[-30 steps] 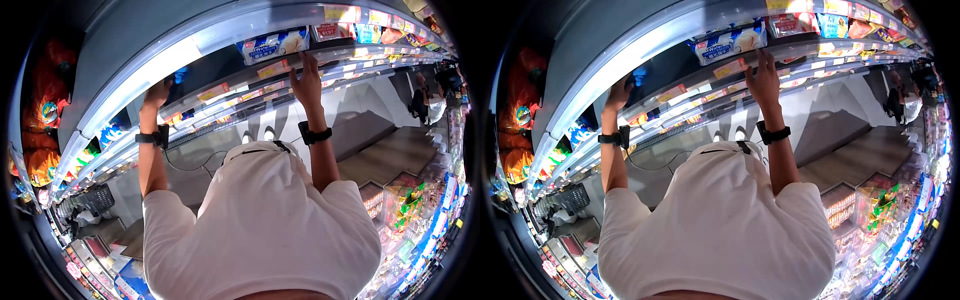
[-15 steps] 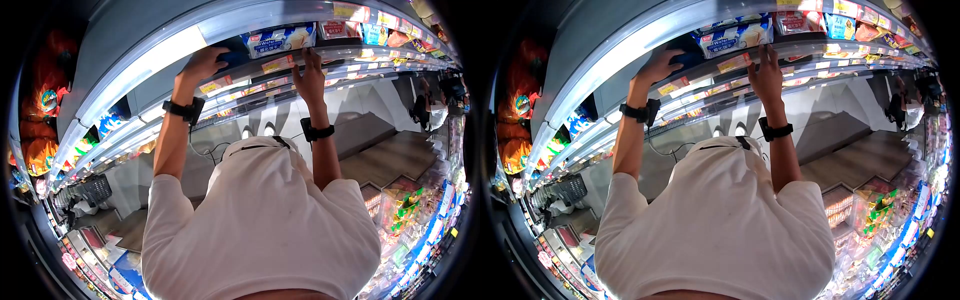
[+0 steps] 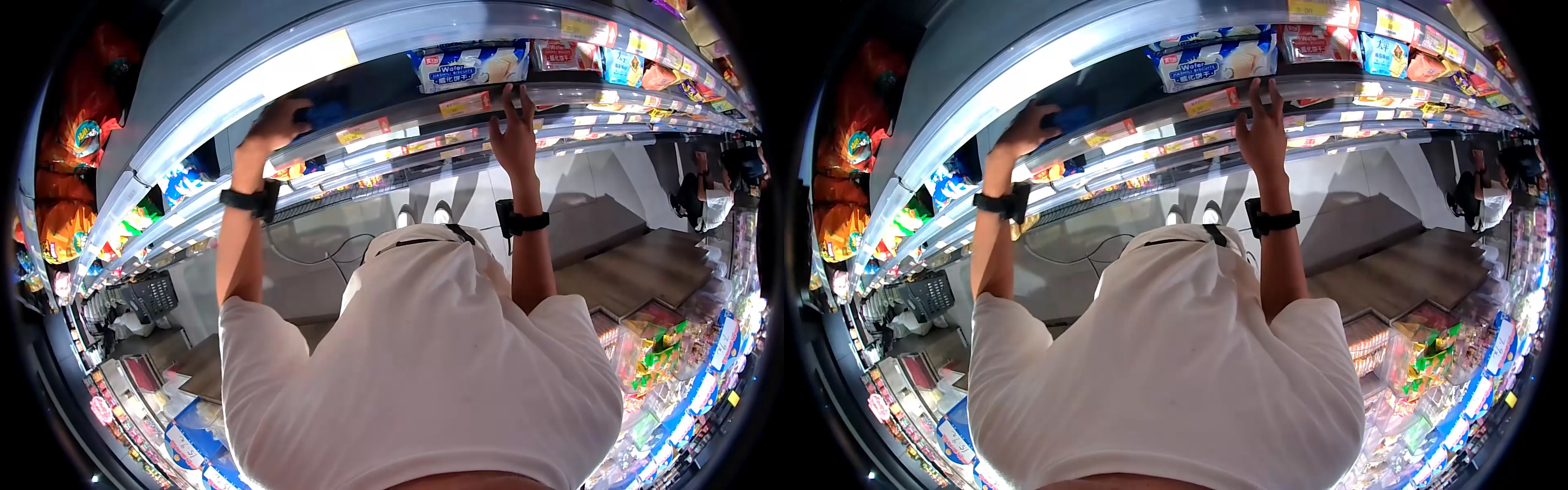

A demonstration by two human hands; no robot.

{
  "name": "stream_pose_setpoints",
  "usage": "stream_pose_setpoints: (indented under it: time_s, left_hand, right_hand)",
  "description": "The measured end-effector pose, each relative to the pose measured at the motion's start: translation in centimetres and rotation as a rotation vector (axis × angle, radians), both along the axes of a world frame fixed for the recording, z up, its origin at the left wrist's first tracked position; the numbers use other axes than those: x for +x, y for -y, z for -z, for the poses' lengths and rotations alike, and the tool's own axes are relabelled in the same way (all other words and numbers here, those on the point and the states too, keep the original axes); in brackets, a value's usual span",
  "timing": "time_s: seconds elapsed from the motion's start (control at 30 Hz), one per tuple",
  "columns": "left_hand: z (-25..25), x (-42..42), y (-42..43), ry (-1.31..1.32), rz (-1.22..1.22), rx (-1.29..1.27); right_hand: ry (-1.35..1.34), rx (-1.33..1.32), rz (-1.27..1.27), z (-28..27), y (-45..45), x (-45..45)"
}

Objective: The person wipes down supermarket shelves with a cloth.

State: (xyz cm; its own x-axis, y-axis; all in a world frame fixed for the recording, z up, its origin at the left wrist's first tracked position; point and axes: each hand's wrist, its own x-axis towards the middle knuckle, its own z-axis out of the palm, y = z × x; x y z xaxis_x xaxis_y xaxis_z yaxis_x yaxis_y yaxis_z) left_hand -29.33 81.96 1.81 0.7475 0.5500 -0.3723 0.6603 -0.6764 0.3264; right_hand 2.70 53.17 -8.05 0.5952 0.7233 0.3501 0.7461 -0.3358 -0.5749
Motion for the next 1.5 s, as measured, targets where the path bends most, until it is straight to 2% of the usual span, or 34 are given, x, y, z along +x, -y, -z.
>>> stream_pose_setpoints:
  time_s: [0.07, 0.13, 0.2, 0.33, 0.4, 0.6, 0.73, 0.8, 0.9, 0.97, 1.07, 1.1, 1.13, 1.17, 1.23, 1.33, 1.37, 1.47, 1.5]
  left_hand:
    - [0.5, -3.6, -2.2, -0.024, -0.027, -0.069]
    - [1.5, -6.4, -3.0, -0.014, -0.147, 0.169]
    - [1.5, -6.3, -3.0, -0.026, -0.214, 0.182]
    - [1.0, -1.6, -2.9, -0.108, -0.119, 0.241]
    - [1.8, 1.6, -2.8, -0.088, 0.014, 0.395]
    - [2.1, 12.3, -0.1, -0.039, 0.168, 0.417]
    - [3.1, 14.5, -1.0, -0.012, 0.178, 0.463]
    - [2.6, 13.5, -1.1, 0.115, 0.197, 0.504]
    - [1.8, 11.2, -3.0, 0.132, 0.171, 0.583]
    - [-0.6, 9.7, -3.7, -0.02, 0.153, 0.53]
    - [5.0, 3.0, -9.3, 0.033, 0.073, 0.333]
    - [5.8, 1.0, -9.3, 0.082, 0.024, 0.444]
    - [5.5, 0.2, -8.0, 0.129, -0.022, 0.552]
    - [4.9, -0.3, -7.3, 0.127, -0.015, 0.548]
    - [1.8, -0.6, -4.6, -0.124, -0.282, 0.078]
    - [1.4, -1.9, -2.5, -0.022, -0.24, 0.051]
    - [1.4, -2.4, -0.8, 0.026, -0.249, 0.18]
    - [2.2, -4.5, -0.3, 0.036, -0.266, 0.299]
    - [0.5, -4.0, 0.0, -0.122, -0.337, 0.167]
  right_hand:
    - [-0.039, -0.022, -0.001, -0.3, 0.1, 0.0]
    - [-0.014, -0.002, -0.015, 0.1, 0.2, 0.3]
    - [-0.008, 0.024, -0.005, 0.6, 0.2, 0.0]
    - [0.096, 0.051, -0.002, 0.8, 0.1, 0.3]
    - [0.075, 0.034, 0.015, 0.6, 0.1, 0.3]
    - [0.083, 0.031, 0.052, 0.8, 0.1, 0.2]
    - [0.027, 0.015, 0.053, 0.5, 0.3, 0.0]
    - [-0.02, 0.01, 0.03, 0.7, 0.2, -0.2]
    - [0.09, 0.037, 0.087, 1.5, -0.1, 0.0]
    - [0.118, 0.064, 0.082, 2.4, -0.3, 0.3]
    - [0.046, 0.015, 0.094, 1.9, -0.1, 0.2]
    - [0.063, 0.023, 0.093, 2.0, -0.1, 0.2]
    - [0.078, 0.027, 0.094, 2.2, 0.1, 0.1]
    - [0.125, 0.055, 0.081, 2.4, 0.1, 0.1]
    - [0.143, 0.051, 0.096, 2.7, -0.1, 0.2]
    - [0.134, 0.031, 0.098, 2.5, -0.1, -0.1]
    - [0.117, 0.012, 0.098, 2.3, -0.1, -0.1]
    - [0.102, -0.006, 0.096, 2.3, -0.1, 0.1]
    - [0.1, -0.012, 0.096, 2.3, 0.0, 0.1]
